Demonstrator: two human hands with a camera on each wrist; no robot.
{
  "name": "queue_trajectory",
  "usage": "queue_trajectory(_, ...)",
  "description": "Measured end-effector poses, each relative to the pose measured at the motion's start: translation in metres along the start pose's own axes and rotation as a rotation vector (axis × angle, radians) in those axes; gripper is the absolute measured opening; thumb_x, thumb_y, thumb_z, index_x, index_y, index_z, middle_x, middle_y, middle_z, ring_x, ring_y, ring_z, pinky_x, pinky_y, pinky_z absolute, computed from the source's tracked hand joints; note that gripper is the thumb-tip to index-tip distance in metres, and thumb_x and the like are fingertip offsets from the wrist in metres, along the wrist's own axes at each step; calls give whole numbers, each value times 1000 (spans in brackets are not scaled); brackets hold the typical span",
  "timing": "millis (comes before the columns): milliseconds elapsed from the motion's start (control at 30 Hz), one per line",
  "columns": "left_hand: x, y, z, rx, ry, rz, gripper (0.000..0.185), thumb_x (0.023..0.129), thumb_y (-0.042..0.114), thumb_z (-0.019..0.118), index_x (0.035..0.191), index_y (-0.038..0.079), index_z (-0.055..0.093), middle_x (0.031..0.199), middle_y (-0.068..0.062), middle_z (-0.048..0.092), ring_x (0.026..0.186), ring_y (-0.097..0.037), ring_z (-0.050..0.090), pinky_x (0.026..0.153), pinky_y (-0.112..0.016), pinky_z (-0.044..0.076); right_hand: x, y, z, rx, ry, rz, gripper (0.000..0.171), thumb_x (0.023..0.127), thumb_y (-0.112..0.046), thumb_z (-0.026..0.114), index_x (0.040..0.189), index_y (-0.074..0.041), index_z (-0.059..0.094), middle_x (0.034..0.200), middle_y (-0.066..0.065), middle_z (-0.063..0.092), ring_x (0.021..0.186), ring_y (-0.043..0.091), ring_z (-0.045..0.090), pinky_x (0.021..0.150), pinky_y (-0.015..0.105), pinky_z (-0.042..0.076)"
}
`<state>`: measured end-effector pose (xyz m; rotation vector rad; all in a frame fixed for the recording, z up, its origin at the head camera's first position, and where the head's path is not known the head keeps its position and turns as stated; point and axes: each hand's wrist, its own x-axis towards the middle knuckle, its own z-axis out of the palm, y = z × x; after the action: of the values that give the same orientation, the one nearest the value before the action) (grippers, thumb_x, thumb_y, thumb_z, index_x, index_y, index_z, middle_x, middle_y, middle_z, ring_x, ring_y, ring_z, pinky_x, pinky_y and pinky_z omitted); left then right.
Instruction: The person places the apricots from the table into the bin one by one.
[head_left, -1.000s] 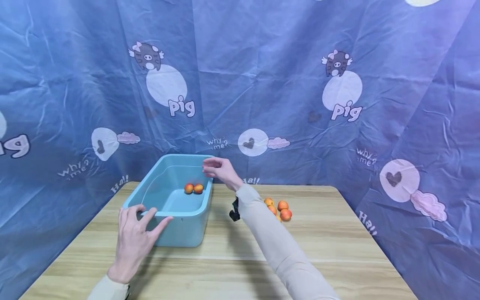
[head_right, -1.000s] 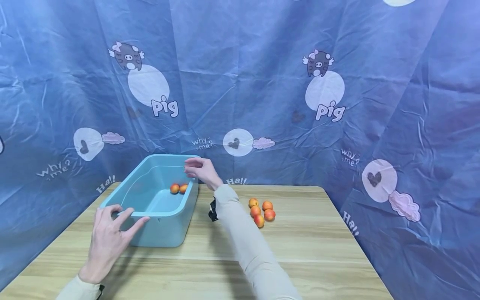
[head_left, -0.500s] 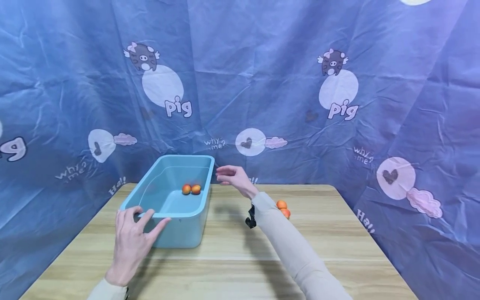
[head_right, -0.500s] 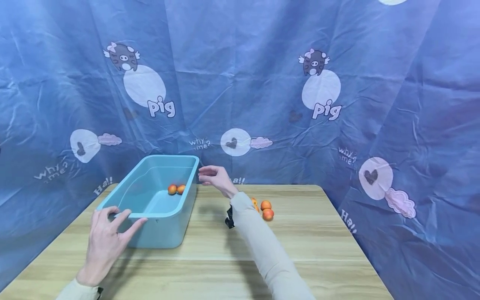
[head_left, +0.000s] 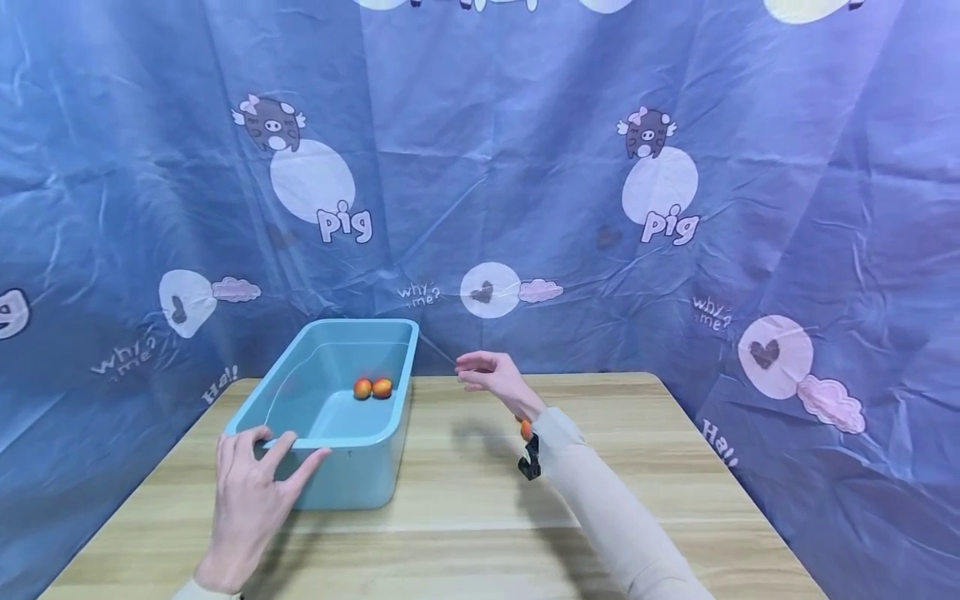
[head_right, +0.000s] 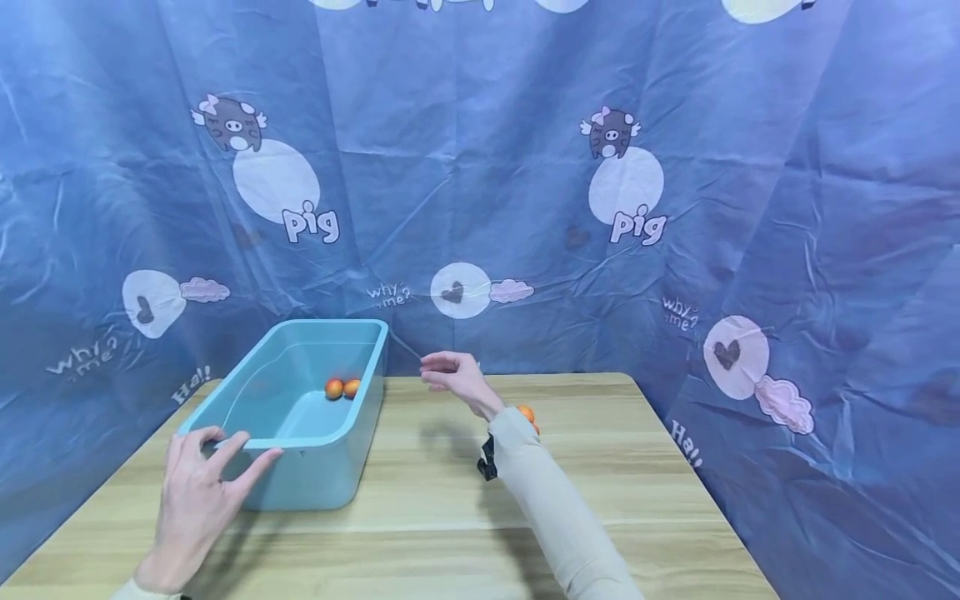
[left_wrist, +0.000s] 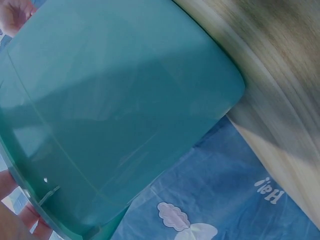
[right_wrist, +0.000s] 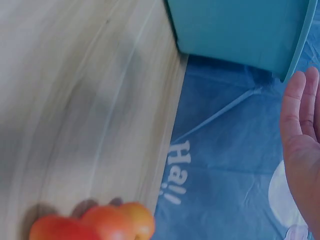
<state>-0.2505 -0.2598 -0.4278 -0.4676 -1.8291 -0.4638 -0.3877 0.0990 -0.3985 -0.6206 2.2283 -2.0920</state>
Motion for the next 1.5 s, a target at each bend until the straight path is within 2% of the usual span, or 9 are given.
queue_trajectory(133,-4,1,-3,23,-11,-7,70,86,72,53,85,4,68,90,-28,53,85,-45,44,86,-60,31,-10,4,-8,-16,2,4,37,90,-3,68,124,7,59,114,15,70,101,24,69,91,45,54)
queue_trajectory(300,-5,3,-6,34,-15,-4,68,86,71,55,86,4,68,91,-28,53,85,-45,45,86,-60,31,-21,3,-22,-39,2,-1,37,91,-4,68,124,9,59,118,17,68,101,22,69,91,44,54)
queue_trajectory(567,-3,5,-6,31,-55,-11,65,84,69,59,88,4,69,92,-28,53,88,-45,46,89,-62,31,-38,2,-48,-7,18,23,34,90,-4,68,123,4,61,116,11,70,101,16,69,99,55,46)
queue_trajectory(767,-4,5,-7,56,-77,-12,69,86,72,52,87,5,68,91,-28,53,87,-44,46,88,-61,31,-48,6,-65,-15,36,45,38,90,-8,70,125,3,60,114,7,71,102,17,69,95,47,52)
queue_trajectory(867,-3,6,-7,44,-62,-7,66,86,71,55,87,6,68,90,-28,53,86,-43,47,86,-60,31,-53,8,-75,-39,69,59,38,90,-12,71,124,1,61,112,4,71,101,16,70,94,45,53)
queue_trajectory(1033,-1,6,-6,24,-34,1,64,84,68,59,87,5,68,90,-28,54,86,-43,46,85,-60,31,-59,8,-89,-42,76,65,40,90,-11,71,126,2,59,115,7,70,102,17,69,100,54,46)
queue_trajectory(1200,-2,5,-6,25,-31,-4,66,84,69,59,87,4,69,90,-28,54,86,-44,46,84,-59,31,-64,13,-101,-64,34,70,43,92,-6,66,130,9,53,121,13,66,104,15,68,97,47,50)
queue_trajectory(1300,-2,5,-6,39,-57,-4,67,85,69,58,87,4,69,91,-28,54,86,-44,46,84,-58,31,-68,17,-110,-91,22,74,45,92,-3,64,133,11,49,126,17,63,105,13,67,97,44,51)
queue_trajectory(1500,-1,5,-6,40,-70,-2,66,85,68,59,88,2,69,91,-28,53,86,-44,46,83,-57,31,-78,27,-125,-174,22,122,44,92,-11,67,133,1,55,132,16,61,111,13,64,105,53,42)
